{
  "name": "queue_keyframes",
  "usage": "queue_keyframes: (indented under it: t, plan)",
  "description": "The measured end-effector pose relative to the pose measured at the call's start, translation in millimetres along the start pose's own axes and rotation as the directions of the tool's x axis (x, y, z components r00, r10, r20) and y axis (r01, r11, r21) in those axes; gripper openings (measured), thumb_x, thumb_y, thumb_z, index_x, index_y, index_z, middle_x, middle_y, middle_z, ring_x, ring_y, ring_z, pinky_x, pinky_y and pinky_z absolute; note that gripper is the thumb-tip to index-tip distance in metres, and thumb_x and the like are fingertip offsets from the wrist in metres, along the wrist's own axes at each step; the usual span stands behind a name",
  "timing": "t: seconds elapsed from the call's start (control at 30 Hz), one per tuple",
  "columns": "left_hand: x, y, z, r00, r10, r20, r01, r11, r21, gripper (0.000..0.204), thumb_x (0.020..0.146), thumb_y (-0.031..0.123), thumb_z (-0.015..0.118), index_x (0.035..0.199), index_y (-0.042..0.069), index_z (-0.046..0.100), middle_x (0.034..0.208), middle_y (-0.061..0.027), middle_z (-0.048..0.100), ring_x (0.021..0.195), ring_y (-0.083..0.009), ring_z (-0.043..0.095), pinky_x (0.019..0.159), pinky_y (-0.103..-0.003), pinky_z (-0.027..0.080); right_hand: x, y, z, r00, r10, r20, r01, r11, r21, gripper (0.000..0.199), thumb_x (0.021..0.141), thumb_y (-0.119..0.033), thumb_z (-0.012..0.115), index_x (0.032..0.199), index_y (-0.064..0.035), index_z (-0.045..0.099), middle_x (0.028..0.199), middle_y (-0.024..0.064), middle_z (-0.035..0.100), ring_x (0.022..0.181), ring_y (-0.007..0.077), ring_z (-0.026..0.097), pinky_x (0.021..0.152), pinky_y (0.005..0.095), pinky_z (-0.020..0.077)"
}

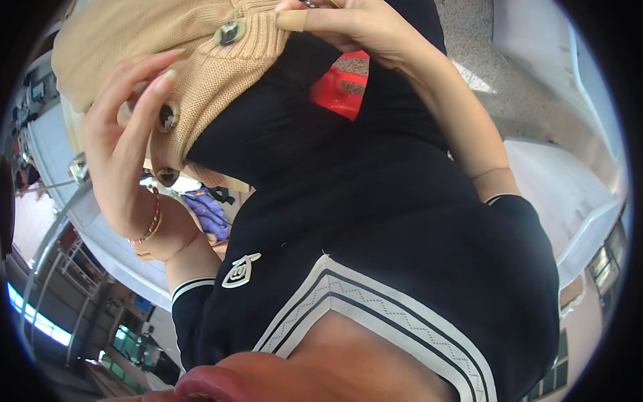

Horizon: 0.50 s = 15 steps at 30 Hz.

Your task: Trimming loose threads and cleaning up buttons on knitted sweaters using thread nippers.

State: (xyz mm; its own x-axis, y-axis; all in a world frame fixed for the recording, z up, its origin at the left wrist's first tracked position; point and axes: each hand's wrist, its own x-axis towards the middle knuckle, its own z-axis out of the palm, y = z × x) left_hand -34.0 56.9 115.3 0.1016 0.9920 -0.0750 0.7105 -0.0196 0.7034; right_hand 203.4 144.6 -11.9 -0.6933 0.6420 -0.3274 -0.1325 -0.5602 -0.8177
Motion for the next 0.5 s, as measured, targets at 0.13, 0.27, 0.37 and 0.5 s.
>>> queue_keyframes:
  t: [0.13, 0.27, 0.37, 0.5]
  plan:
    - [33, -6, 20, 0.977, -0.090, 0.194, 0.081, 0.995, 0.054, 0.021, 0.086, 0.007, 0.068, 0.105, -0.002, 0.068, 0.091, -0.0027, 0.064, 0.083, -0.0077, 0.056, 0.074, -0.020, 0.043, 10, 18, -7, 0.972, -0.234, 0.029, 0.235, 0.968, -0.092, 0.018, 0.090, -0.013, 0.068, 0.106, -0.0052, 0.066, 0.071, -0.0090, 0.053, 0.055, -0.0005, 0.040, 0.049, 0.0172, 0.0296]
    - [34, -6, 25, 0.963, -0.144, 0.228, 0.118, 0.985, 0.124, 0.024, 0.085, 0.009, 0.071, 0.107, -0.001, 0.069, 0.090, -0.0014, 0.064, 0.084, -0.0069, 0.057, 0.077, -0.020, 0.045, 2, 20, -2, 0.923, -0.379, 0.062, 0.382, 0.887, -0.261, 0.031, 0.088, -0.011, 0.071, 0.116, -0.0016, 0.064, 0.069, -0.0107, 0.047, 0.060, -0.0003, 0.039, 0.054, 0.0171, 0.0312]
    - [30, -9, 28, 0.971, -0.161, 0.175, 0.160, 0.987, 0.023, 0.024, 0.084, 0.007, 0.072, 0.106, 0.001, 0.069, 0.089, -0.0008, 0.064, 0.084, -0.0067, 0.058, 0.078, -0.019, 0.045, -4, 13, 12, 0.842, -0.528, 0.112, 0.511, 0.713, -0.481, 0.038, 0.083, -0.012, 0.076, 0.118, -0.0030, 0.065, 0.058, -0.0092, 0.032, 0.053, 0.0006, 0.031, 0.053, 0.0179, 0.0263]
    - [23, -14, 31, 0.992, -0.098, 0.075, 0.100, 0.995, -0.022, 0.024, 0.080, 0.011, 0.076, 0.100, 0.001, 0.067, 0.084, -0.0024, 0.063, 0.080, -0.0087, 0.057, 0.074, -0.023, 0.047, 4, 13, 19, 0.845, -0.524, 0.107, 0.494, 0.688, -0.531, 0.032, 0.081, -0.014, 0.076, 0.110, -0.0036, 0.069, 0.056, -0.0051, 0.040, 0.052, 0.0028, 0.035, 0.050, 0.0198, 0.0296]
